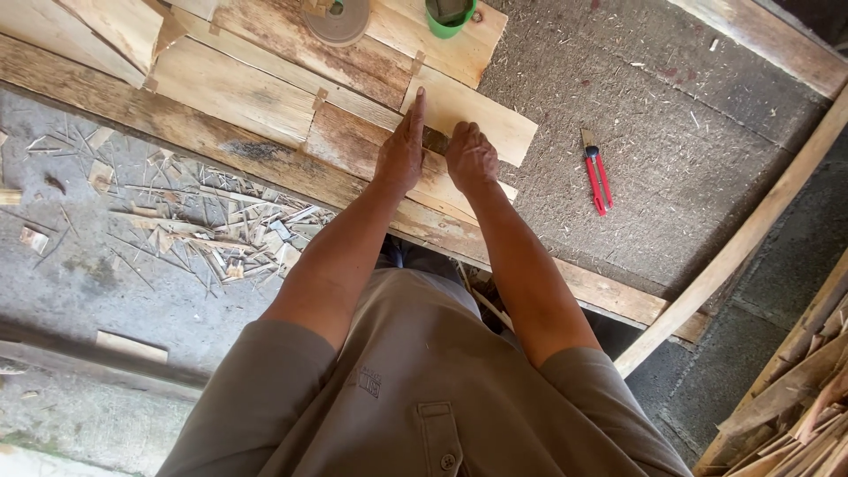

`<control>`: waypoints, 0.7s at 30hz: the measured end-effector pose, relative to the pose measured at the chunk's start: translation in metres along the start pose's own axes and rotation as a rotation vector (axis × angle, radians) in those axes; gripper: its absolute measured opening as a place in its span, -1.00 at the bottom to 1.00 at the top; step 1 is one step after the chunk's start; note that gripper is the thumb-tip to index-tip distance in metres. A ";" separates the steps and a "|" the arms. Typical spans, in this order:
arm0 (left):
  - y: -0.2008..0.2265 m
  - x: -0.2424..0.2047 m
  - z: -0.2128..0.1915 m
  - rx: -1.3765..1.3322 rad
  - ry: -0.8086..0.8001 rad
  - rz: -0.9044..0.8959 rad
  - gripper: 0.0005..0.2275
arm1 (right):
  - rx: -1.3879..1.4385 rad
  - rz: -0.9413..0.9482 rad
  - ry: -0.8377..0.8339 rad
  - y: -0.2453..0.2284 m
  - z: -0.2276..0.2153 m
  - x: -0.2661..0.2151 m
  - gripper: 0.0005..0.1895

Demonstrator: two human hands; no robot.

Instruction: Measure and cut thin strips of wood using a utility knife and adhesive tape.

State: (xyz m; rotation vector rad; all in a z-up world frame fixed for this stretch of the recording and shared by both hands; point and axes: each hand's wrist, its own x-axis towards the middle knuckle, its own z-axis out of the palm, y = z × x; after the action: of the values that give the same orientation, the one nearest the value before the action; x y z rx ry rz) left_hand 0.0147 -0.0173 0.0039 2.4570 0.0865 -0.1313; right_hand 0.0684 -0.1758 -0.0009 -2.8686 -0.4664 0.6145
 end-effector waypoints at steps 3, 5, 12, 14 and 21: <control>-0.001 -0.001 -0.005 -0.023 -0.030 0.006 0.02 | 0.231 -0.085 0.039 0.016 0.004 -0.018 -0.78; -0.002 -0.003 -0.009 -0.011 -0.050 0.023 0.03 | 0.132 -0.225 0.092 0.031 0.028 -0.040 -0.76; -0.012 0.004 -0.003 0.098 -0.133 0.060 0.01 | 0.626 -0.454 -0.249 -0.035 0.013 -0.126 -0.84; -0.010 0.004 -0.003 0.102 -0.136 0.049 -0.01 | 0.618 -0.598 -0.255 -0.062 0.013 -0.137 -0.83; 0.007 0.004 -0.011 0.124 -0.203 -0.032 -0.12 | 0.669 -0.592 -0.030 -0.072 -0.053 -0.141 -0.75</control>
State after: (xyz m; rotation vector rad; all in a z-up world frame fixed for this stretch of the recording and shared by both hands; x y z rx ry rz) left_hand 0.0202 -0.0152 0.0162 2.5512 0.0301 -0.4104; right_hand -0.0506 -0.1613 0.1151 -1.9629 -0.8699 0.5598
